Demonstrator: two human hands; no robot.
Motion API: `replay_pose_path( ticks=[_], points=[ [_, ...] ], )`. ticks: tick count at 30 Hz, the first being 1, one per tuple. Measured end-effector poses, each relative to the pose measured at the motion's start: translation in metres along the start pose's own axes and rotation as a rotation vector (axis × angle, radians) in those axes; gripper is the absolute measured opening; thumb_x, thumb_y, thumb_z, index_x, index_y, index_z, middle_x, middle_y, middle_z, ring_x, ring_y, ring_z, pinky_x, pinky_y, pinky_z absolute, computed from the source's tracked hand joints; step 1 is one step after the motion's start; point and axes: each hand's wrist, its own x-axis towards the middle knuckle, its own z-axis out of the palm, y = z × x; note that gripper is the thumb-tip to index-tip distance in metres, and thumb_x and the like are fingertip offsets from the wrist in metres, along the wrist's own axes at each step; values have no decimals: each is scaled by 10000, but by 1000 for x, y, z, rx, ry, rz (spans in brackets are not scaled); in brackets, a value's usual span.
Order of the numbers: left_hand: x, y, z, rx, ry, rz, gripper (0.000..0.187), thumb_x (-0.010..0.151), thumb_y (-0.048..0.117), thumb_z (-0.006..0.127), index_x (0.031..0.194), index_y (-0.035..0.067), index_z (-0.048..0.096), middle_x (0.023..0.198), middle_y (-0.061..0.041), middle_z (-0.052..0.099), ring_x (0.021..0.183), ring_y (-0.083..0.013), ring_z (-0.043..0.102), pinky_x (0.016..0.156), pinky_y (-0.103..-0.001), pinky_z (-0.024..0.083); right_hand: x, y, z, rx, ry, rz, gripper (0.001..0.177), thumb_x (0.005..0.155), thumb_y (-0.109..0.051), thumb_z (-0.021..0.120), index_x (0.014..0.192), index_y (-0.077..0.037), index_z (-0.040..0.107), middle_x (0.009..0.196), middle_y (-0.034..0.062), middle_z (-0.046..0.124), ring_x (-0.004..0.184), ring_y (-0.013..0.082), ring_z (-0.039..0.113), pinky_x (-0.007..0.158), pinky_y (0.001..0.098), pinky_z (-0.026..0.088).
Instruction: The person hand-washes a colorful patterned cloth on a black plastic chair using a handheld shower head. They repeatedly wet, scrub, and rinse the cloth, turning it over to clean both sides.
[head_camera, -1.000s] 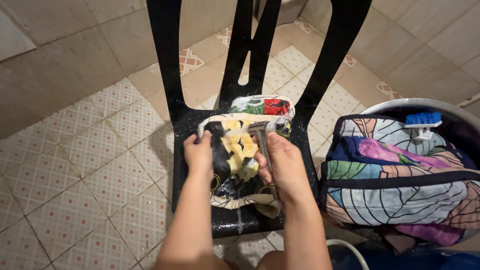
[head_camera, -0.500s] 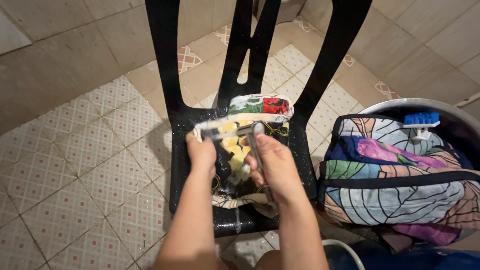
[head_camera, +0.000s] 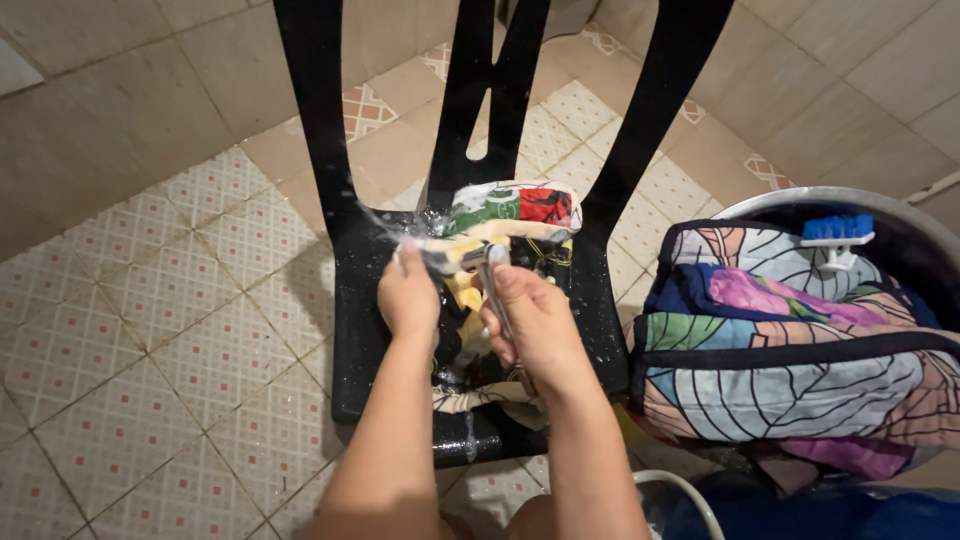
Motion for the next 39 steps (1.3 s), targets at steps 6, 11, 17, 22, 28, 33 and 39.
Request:
replay_pose_path(
  ticks=[6,11,17,22,28,33,39],
  points=[
    [18,-26,-4,63,13,214,408,899,20,505,1282,79,631,1161,-226,685,1061,-374,662,919,-436,506,2,-8,-7,10,78,-17,467,1019,-452,544,1074,-4,665,617,3,557,416,67,425,364,212,329],
    [19,-30,-3,20,-11,178,405,918,16,574,1310,104,629,1200,-173,714,1077,-295,701,928,-372,518,1,-2,6,7,-53,-14,457,997,-457,539,1156,-58,695,613,-15,545,416,50,414,374,198,332],
    [28,-32,-4,-157,-46,148,257,900,106,698,1151,49,709,1089,-135,790,986,-223,759,880,-322,568,4,-8,-1,2,75,-11,466,1017,-453,537,1059,-7,667,621,3,556,403,62,409,358,214,332],
    [12,-6,-6,214,-24,90,270,1080,310,637,1092,67,752,1076,-172,770,1002,-346,721,899,-422,552,3,1,4,-31,19,-7,416,1014,-423,551,1064,-23,658,637,-4,557,422,61,431,362,213,338],
    [-6,22,-21,717,-77,489,418,860,95,581,1201,278,738,1429,-38,605,1359,-291,523,1154,-534,332,0,-15,-24,14,202,-50,451,1013,-460,533,1066,-33,668,624,-1,559,411,71,431,360,219,344],
    [-20,25,33,694,-313,815,691,900,274,640,1514,53,410,1590,-192,328,1454,-462,241,1171,-574,177,1,-15,-29,85,137,-96,453,1015,-464,539,1081,-33,663,634,8,567,425,77,446,379,218,349],
    [-15,23,43,1002,-412,883,586,928,219,563,1484,91,432,1665,-94,230,1544,-422,75,1250,-510,82,3,-13,-40,88,216,-82,454,1010,-462,536,1072,-28,656,633,12,561,412,81,438,370,218,340]
  ],
)
